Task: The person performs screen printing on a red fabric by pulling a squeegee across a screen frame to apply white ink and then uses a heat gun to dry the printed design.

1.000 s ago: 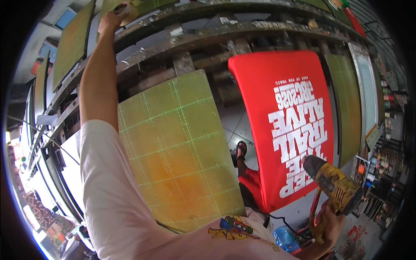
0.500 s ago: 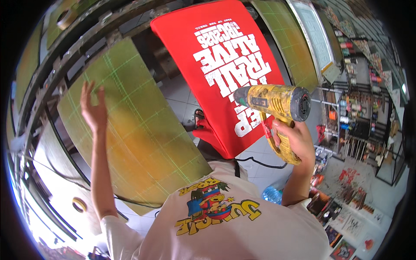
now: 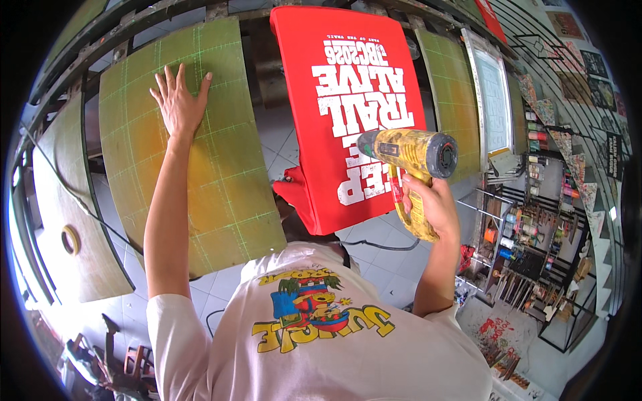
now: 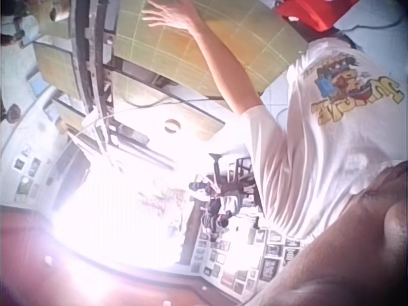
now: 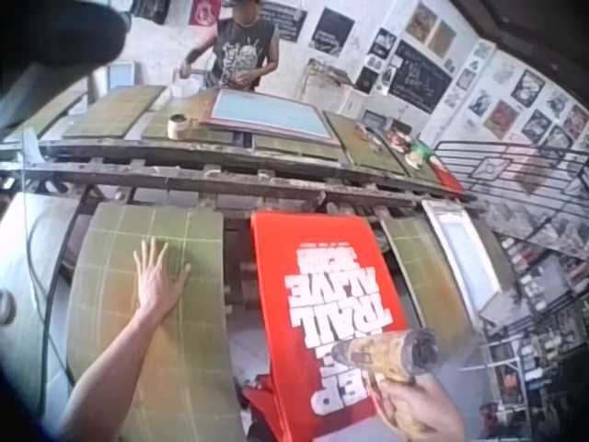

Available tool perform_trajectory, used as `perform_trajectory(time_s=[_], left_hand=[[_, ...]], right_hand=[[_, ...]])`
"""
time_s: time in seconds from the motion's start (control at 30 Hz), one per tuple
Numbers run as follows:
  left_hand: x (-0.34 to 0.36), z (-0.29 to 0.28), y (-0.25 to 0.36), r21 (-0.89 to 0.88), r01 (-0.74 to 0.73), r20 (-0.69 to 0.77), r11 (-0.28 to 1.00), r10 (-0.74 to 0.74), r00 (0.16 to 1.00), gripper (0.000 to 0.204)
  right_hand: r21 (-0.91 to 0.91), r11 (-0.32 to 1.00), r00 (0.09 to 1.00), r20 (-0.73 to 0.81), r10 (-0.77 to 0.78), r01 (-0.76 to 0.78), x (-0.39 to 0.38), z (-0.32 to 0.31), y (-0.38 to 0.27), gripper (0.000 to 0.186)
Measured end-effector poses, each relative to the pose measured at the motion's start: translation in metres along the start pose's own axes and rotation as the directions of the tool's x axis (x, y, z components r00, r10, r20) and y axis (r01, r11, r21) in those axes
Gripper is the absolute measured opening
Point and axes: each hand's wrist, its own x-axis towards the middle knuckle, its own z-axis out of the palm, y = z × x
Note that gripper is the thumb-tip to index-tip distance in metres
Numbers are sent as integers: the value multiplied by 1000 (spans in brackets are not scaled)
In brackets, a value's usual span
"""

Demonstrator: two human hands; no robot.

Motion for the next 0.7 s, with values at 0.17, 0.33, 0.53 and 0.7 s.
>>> perform_trajectory(time_s=[0.17, 0.33, 0.53, 0.7], left_hand=[[1, 2, -4, 31, 7, -2, 999, -7, 1000, 91], [5, 2, -4, 54, 10, -17, 998, -10, 1000, 91], [4, 2, -5, 49, -10, -73, 999, 14, 997, 84], [2, -1, -1, 29, 14, -67, 999, -12, 998, 81]], right_hand=[[10, 997, 994, 83, -76, 75, 6, -19, 6, 18], [4, 998, 993, 103, -57, 57, 18, -29, 13, 21], [-30, 997, 977, 201, -64, 71, 10, -43, 8, 20], [-55, 997, 983, 178, -35, 45, 12, -55, 11, 19]])
